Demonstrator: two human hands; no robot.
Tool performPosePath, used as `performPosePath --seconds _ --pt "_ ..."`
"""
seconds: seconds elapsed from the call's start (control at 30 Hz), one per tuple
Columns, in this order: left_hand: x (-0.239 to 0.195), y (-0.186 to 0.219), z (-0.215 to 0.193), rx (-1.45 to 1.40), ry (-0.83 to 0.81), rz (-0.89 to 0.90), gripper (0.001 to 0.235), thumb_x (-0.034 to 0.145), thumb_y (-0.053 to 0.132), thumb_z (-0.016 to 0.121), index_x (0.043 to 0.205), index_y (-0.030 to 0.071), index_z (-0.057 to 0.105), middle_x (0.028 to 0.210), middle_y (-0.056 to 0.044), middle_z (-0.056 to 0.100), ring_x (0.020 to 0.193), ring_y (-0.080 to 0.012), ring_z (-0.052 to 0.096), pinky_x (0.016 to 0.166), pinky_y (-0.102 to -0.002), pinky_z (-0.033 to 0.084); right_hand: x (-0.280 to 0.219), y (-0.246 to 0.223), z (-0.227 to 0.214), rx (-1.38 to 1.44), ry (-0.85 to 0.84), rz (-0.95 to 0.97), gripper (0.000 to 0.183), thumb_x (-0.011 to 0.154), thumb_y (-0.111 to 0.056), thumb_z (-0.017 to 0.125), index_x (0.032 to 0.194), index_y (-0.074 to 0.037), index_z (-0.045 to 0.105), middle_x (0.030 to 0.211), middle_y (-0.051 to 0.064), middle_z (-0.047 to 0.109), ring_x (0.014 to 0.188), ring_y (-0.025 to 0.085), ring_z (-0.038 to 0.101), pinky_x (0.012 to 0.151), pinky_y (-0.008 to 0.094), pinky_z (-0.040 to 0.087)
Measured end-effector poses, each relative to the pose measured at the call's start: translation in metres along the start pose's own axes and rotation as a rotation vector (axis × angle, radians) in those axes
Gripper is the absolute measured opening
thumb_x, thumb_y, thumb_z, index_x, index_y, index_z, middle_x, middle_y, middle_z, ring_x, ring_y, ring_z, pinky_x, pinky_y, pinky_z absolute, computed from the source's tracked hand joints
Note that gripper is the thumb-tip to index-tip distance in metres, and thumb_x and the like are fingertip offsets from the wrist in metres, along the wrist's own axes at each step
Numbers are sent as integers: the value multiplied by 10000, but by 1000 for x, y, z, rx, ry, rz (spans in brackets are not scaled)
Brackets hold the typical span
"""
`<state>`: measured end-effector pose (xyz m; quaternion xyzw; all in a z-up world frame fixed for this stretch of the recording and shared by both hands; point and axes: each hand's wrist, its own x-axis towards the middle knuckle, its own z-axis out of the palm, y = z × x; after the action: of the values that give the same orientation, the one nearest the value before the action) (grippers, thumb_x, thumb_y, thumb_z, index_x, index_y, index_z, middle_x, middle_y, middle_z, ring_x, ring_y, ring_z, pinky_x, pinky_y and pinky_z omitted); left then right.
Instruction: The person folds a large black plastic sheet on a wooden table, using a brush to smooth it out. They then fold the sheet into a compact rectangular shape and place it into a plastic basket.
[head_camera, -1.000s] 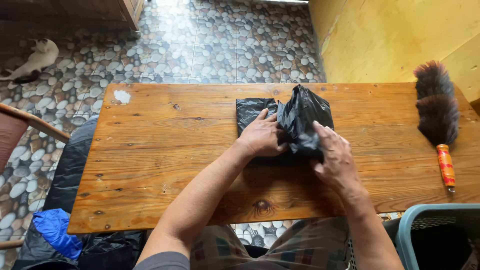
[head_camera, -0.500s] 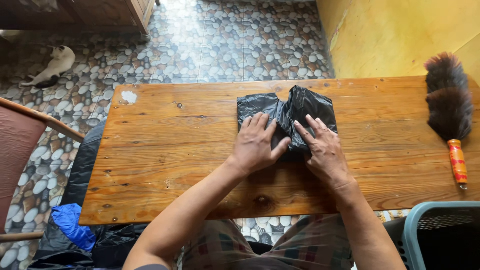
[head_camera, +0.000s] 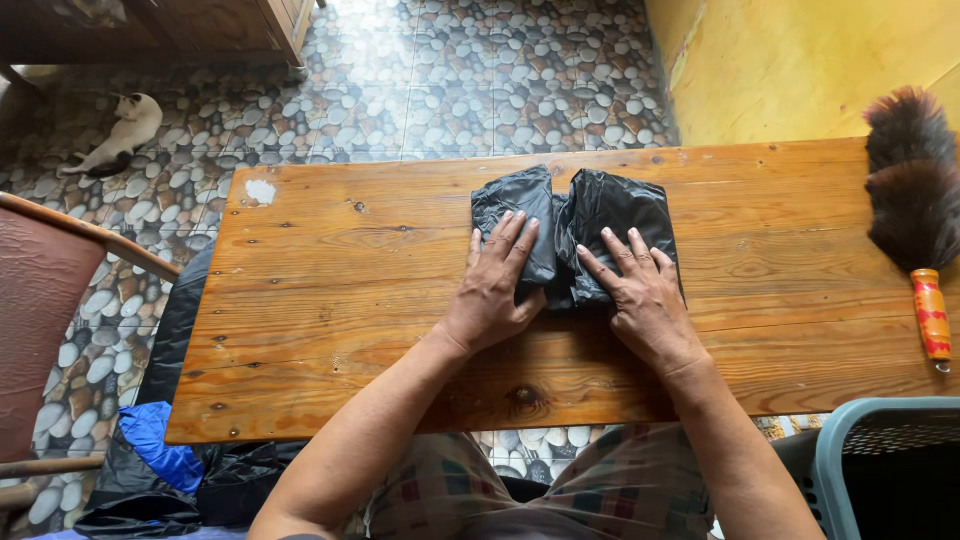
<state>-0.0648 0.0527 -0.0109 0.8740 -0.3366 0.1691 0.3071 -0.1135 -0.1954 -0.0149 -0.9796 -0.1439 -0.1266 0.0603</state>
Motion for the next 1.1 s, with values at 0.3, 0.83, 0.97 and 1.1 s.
performPosePath --seconds 0.3,0.83,0.97,1.1 --pt "-2 -3 3 30 32 86 934 732 327 709 1588 122 396 1589 -195 426 1516 -406 356 1157 -721 272 3 -3 -2 -67 -13 -60 918 758 9 471 1575 -406 422 1643 114 384 1535 446 286 1174 605 272" --pt "0 9 10 322 -128 163 916 674 442 715 1513 141 503 1552 -211 472 1515 -401 345 1187 -746 166 5 6 4 -76 -10 -97 875 766 -23 479 1556 -398 453 1635 121 398 1523 465 298 1199 625 240" --pt "3 12 10 335 -191 131 863 701 470 692 1487 147 537 1539 -200 492 1512 -388 349 1194 -739 150 8 18 -8 47 -131 -94 847 730 -225 604 1552 -371 459 1654 110 367 1531 465 264 1203 639 209" --pt "4 13 8 337 -242 112 858 709 471 680 1491 151 532 1546 -198 486 1518 -385 340 1199 -739 139 21 21 -37 180 -130 -72 512 980 -476 452 1434 -308 621 1486 79 589 1423 392 479 1170 634 294"
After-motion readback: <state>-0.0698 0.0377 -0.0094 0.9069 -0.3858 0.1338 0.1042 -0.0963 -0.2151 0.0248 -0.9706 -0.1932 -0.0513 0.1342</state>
